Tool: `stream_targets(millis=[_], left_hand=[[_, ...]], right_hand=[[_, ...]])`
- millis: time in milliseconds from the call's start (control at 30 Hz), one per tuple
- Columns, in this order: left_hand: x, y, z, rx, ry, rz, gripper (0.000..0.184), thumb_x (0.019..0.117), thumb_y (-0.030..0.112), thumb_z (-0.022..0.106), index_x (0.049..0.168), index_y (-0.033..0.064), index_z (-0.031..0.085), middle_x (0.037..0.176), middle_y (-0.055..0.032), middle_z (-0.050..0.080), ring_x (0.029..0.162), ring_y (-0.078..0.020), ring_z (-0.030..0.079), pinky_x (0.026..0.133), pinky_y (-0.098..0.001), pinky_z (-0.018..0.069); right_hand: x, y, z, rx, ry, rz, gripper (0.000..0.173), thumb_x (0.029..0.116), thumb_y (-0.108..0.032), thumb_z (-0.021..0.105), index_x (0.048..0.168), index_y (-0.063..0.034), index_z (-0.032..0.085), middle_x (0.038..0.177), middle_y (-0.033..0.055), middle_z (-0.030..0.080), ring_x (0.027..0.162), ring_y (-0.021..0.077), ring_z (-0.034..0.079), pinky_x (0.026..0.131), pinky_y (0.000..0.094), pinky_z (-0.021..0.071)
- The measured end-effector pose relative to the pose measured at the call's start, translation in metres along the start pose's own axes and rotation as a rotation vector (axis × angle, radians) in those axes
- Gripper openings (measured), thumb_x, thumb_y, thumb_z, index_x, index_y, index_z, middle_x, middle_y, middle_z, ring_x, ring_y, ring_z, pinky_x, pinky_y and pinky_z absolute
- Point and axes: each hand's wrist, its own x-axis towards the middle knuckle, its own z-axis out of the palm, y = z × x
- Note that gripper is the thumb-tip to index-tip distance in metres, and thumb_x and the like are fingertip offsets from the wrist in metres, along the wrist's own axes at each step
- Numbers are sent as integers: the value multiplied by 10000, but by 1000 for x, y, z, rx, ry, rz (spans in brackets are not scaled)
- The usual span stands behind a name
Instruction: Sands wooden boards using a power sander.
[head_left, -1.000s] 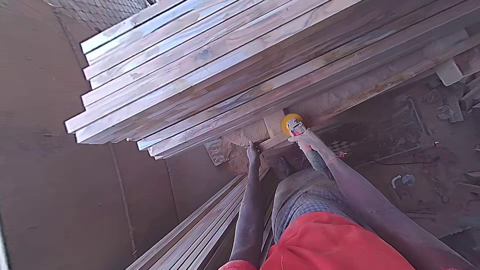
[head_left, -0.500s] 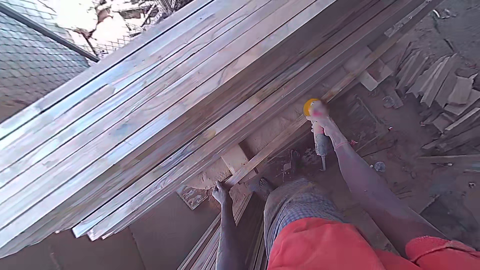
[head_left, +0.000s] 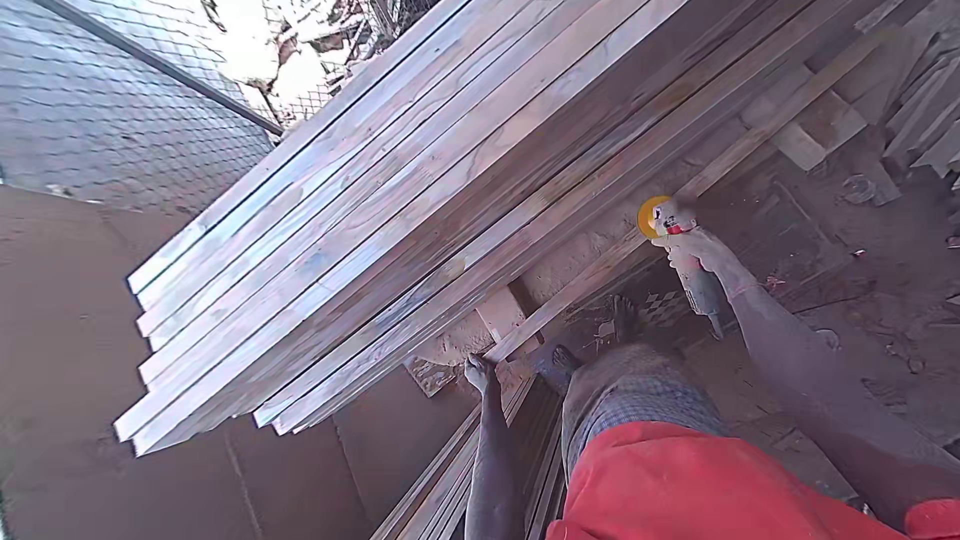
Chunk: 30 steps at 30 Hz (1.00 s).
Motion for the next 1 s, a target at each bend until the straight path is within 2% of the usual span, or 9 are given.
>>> stream_targets(millis=[100, 200, 267, 433, 567, 633, 733, 833, 1000], left_hand=[[0, -5, -3, -19, -43, 19, 496, 1139, 248, 296, 1217, -65, 672, 1185, -275, 696, 1173, -378, 659, 1058, -532, 475], [3, -8, -5, -55, -55, 81, 485, 1137, 235, 301, 1221, -71, 667, 1166, -275, 699, 1152, -372, 667, 1050, -519, 483], [2, -13, -9, -74, -59, 112, 475, 1136, 226, 309, 1214, -81, 663, 1140, -274, 704, 1125, -363, 677, 1035, -508, 494], [4, -25, -19, -66, -81, 149, 477, 1133, 244, 323, 1167, -84, 668, 1056, -264, 713, 995, -356, 716, 934, -536, 554], [11, -54, -36, 73, 15, 129, 460, 1126, 267, 369, 1181, -64, 684, 1104, -271, 712, 1062, -389, 698, 972, -555, 527], [14, -66, -52, 160, 86, 212, 415, 1099, 254, 454, 1213, -57, 703, 1276, -307, 647, 1289, -461, 561, 1123, -577, 397], [17, -70, -63, 369, 185, 375, 440, 1080, 337, 479, 1099, -1, 760, 1235, -231, 700, 1279, -432, 589, 1099, -636, 383], [7, -37, -53, 500, 111, 394, 524, 1081, 421, 426, 1037, 35, 778, 1174, -178, 739, 1230, -371, 640, 1066, -679, 373], [-52, 68, 30, 381, 26, 474, 540, 1075, 362, 461, 857, -55, 728, 973, -268, 722, 1047, -450, 685, 964, -636, 487]], right_hand=[[-47, 4, 100, -239, -136, -39, 616, 827, -525, 808, 1183, -43, 666, 957, 163, 689, 796, 282, 660, 767, 518, 544], [-71, 12, 196, -460, -271, -109, 765, 700, -634, 854, 1165, -53, 675, 999, 166, 704, 872, 302, 689, 818, 547, 555], [-103, 3, 246, -639, -350, -164, 791, 699, -637, 854, 1176, -34, 669, 1079, 181, 695, 1012, 319, 673, 892, 559, 524], [-168, -22, 285, -766, -499, -242, 809, 771, -481, 839, 1322, 46, 568, 1340, 235, 589, 1240, 343, 570, 1027, 526, 447], [-128, 3, 261, -668, -360, -247, 887, 675, -631, 837, 1244, 11, 607, 1208, 211, 648, 1141, 344, 630, 936, 560, 507], [-106, 4, 219, -600, -276, -193, 866, 683, -656, 823, 1252, -35, 622, 1216, 185, 656, 1154, 331, 626, 946, 570, 499], [-69, 3, 144, -406, -147, -103, 751, 716, -639, 838, 1202, -91, 673, 1093, 144, 696, 1001, 289, 671, 880, 542, 529], [-34, -1, 67, -200, -14, -60, 687, 769, -584, 828, 1207, -79, 667, 1028, 156, 707, 878, 286, 691, 819, 545, 561], [65, -9, -62, 41, 82, 41, 618, 795, -552, 819, 1188, -99, 667, 923, 104, 674, 749, 215, 634, 717, 458, 553]])
